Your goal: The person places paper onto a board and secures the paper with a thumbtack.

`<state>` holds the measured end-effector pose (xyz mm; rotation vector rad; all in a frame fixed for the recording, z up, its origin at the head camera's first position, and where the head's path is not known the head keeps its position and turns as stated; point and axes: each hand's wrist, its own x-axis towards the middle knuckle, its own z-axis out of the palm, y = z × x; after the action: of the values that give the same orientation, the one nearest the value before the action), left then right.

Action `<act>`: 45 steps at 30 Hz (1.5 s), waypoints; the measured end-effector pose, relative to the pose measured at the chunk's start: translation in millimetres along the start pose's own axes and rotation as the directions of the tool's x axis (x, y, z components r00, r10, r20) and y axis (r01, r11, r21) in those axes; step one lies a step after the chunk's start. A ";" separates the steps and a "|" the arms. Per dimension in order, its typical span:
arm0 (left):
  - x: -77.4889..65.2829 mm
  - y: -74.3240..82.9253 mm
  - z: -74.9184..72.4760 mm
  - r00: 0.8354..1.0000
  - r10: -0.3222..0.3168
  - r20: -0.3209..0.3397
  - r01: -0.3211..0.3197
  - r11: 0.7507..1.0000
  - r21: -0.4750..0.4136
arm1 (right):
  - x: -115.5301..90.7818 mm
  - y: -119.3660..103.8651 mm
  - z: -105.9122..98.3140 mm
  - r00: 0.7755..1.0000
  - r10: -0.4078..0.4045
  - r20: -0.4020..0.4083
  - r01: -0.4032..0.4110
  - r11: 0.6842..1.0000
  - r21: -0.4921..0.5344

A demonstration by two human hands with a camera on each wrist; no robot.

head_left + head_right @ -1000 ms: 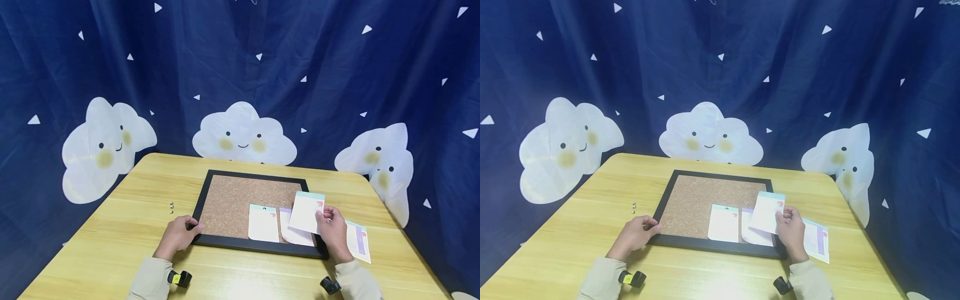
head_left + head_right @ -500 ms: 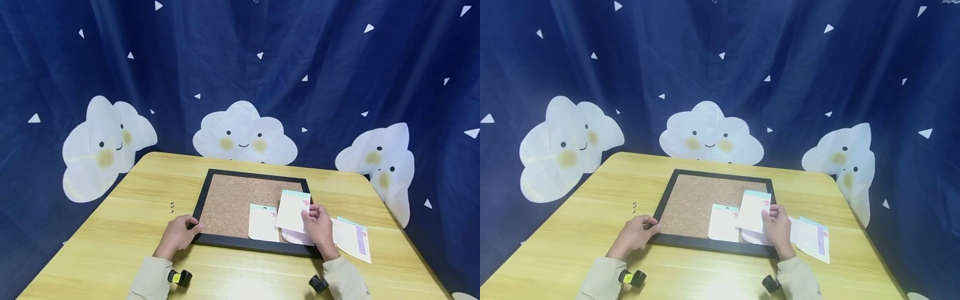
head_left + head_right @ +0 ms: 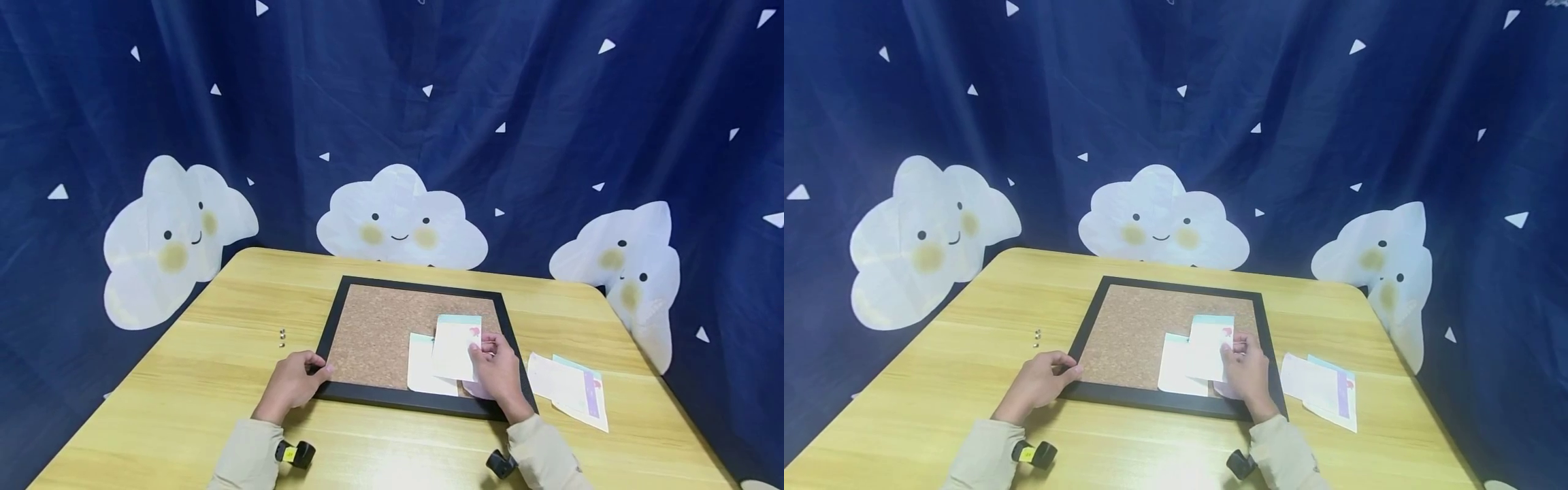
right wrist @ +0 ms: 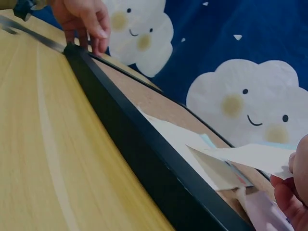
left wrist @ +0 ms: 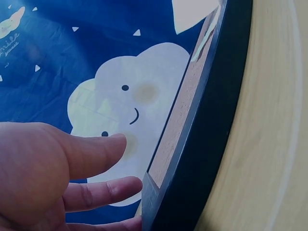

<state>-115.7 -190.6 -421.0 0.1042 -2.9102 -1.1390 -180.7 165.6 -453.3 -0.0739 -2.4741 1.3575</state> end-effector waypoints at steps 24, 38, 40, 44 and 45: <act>0.1 -0.3 -0.2 1.000 -0.001 -0.001 0.001 1.000 -0.005 | -3.8 -21.4 33.7 0.995 -0.054 0.081 0.053 0.998 0.024; -0.5 -0.9 0.1 1.000 0.013 -0.004 -0.013 1.000 0.004 | -4.3 -35.7 48.6 0.992 -0.073 0.100 0.068 0.996 0.050; -0.2 -1.3 0.3 1.000 0.014 -0.005 -0.014 1.000 0.004 | -4.2 -38.2 50.7 0.992 -0.068 0.103 0.063 0.997 0.053; 0.3 -1.4 0.4 1.000 0.010 -0.003 -0.010 1.000 0.003 | -5.6 -42.7 54.1 0.991 -0.079 0.112 0.071 0.995 0.069; 0.4 -1.3 0.3 1.000 0.008 -0.002 -0.008 1.000 0.003 | -6.1 -43.9 54.7 0.989 -0.090 0.114 0.082 0.994 0.073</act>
<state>-116.0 -191.3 -422.2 0.0932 -2.9073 -1.1329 -186.6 95.9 -445.7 0.1302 -2.4913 1.4462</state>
